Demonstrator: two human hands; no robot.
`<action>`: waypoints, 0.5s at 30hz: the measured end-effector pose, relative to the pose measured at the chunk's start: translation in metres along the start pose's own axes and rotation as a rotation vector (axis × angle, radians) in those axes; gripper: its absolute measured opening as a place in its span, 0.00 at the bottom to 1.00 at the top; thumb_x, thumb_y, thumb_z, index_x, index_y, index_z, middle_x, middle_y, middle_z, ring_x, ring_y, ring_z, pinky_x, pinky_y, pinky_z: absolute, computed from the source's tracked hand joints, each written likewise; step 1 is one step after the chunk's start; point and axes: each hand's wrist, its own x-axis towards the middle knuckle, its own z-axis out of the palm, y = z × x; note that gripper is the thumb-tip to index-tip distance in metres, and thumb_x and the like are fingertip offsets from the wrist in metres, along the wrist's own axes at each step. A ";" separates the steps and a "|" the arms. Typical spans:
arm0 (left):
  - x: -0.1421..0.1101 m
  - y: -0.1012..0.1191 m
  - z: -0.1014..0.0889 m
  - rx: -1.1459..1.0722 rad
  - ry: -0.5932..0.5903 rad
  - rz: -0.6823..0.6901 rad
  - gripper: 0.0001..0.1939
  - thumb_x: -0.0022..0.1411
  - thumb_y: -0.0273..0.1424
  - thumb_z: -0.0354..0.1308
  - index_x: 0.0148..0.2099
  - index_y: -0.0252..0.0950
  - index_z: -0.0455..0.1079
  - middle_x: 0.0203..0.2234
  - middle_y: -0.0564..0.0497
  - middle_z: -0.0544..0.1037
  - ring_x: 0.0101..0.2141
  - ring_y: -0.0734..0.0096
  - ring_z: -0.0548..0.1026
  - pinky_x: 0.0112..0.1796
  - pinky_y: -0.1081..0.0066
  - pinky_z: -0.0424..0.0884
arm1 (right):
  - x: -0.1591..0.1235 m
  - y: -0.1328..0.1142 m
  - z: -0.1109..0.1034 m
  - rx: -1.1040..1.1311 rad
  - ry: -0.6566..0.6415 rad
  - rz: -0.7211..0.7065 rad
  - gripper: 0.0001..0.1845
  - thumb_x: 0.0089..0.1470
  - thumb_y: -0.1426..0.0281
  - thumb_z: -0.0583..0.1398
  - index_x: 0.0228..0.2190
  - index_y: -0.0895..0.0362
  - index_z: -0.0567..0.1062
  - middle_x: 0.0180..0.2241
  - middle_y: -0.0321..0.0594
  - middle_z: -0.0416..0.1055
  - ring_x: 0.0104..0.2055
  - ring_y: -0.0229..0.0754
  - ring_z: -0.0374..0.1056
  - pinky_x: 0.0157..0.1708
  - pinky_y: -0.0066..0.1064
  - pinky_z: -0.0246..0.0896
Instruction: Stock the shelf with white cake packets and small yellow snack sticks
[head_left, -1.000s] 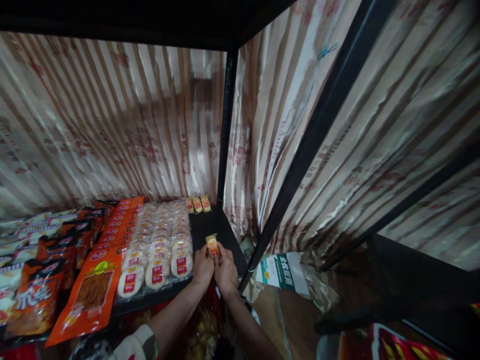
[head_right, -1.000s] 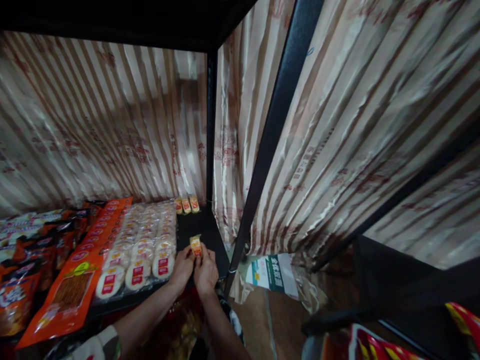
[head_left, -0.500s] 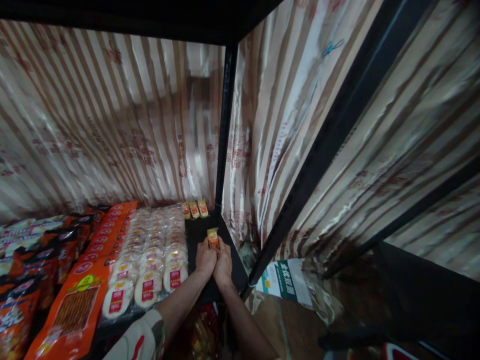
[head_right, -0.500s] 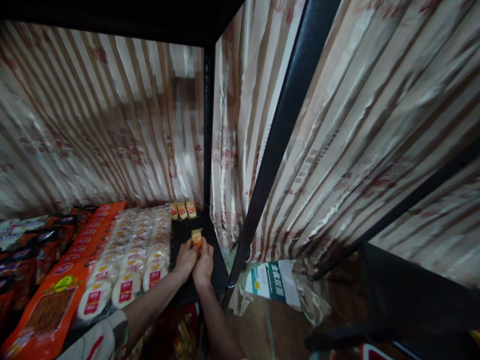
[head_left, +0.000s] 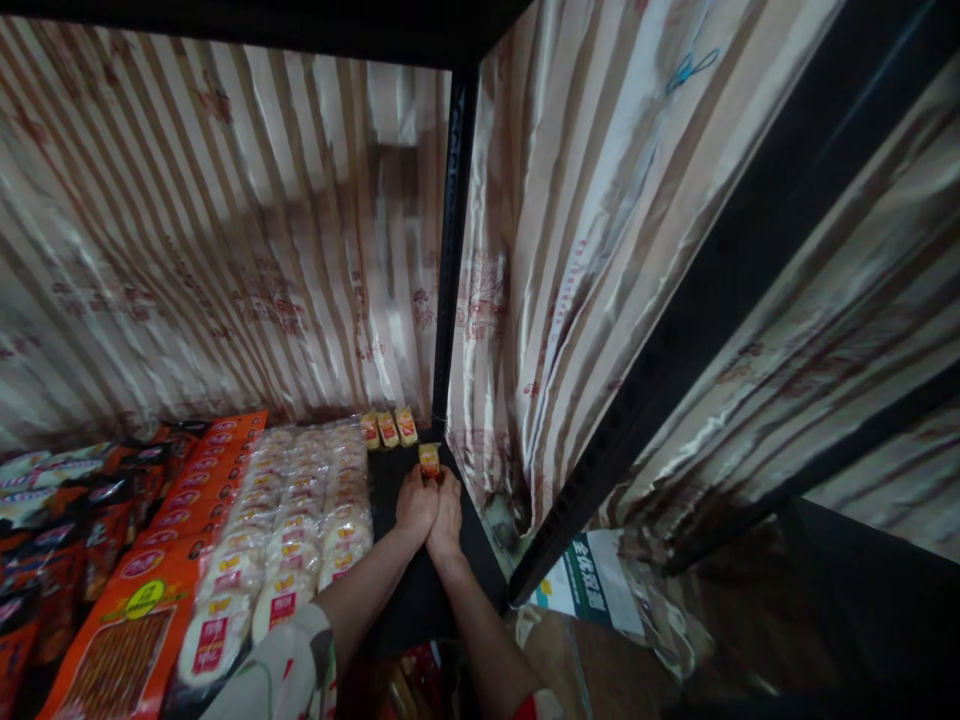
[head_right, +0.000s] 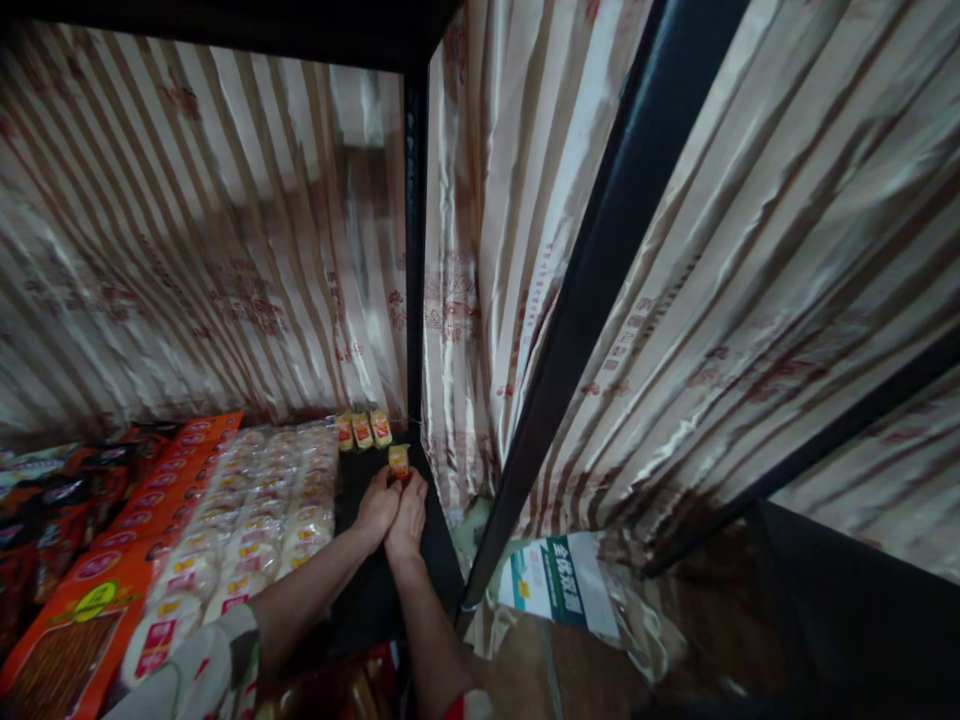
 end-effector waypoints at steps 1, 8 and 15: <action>0.002 0.001 0.001 -0.013 0.003 0.001 0.20 0.59 0.26 0.47 0.55 0.31 0.63 0.51 0.40 0.71 0.50 0.66 0.69 0.52 0.71 0.60 | 0.003 0.000 0.002 0.010 0.005 -0.003 0.20 0.52 0.71 0.48 0.46 0.59 0.67 0.43 0.50 0.67 0.38 0.46 0.69 0.38 0.34 0.63; 0.010 0.016 0.000 -0.060 0.003 -0.017 0.18 0.60 0.25 0.47 0.53 0.36 0.65 0.47 0.47 0.75 0.48 0.71 0.72 0.49 0.75 0.63 | 0.022 0.003 0.013 0.135 0.073 -0.010 0.15 0.48 0.70 0.51 0.40 0.58 0.67 0.39 0.46 0.67 0.40 0.45 0.67 0.40 0.34 0.62; 0.028 0.020 -0.006 -0.033 -0.043 -0.026 0.20 0.62 0.26 0.45 0.56 0.33 0.63 0.51 0.44 0.72 0.50 0.70 0.70 0.51 0.75 0.62 | 0.042 0.009 0.027 0.139 0.060 -0.042 0.13 0.48 0.70 0.51 0.38 0.57 0.65 0.38 0.45 0.66 0.39 0.45 0.66 0.40 0.35 0.62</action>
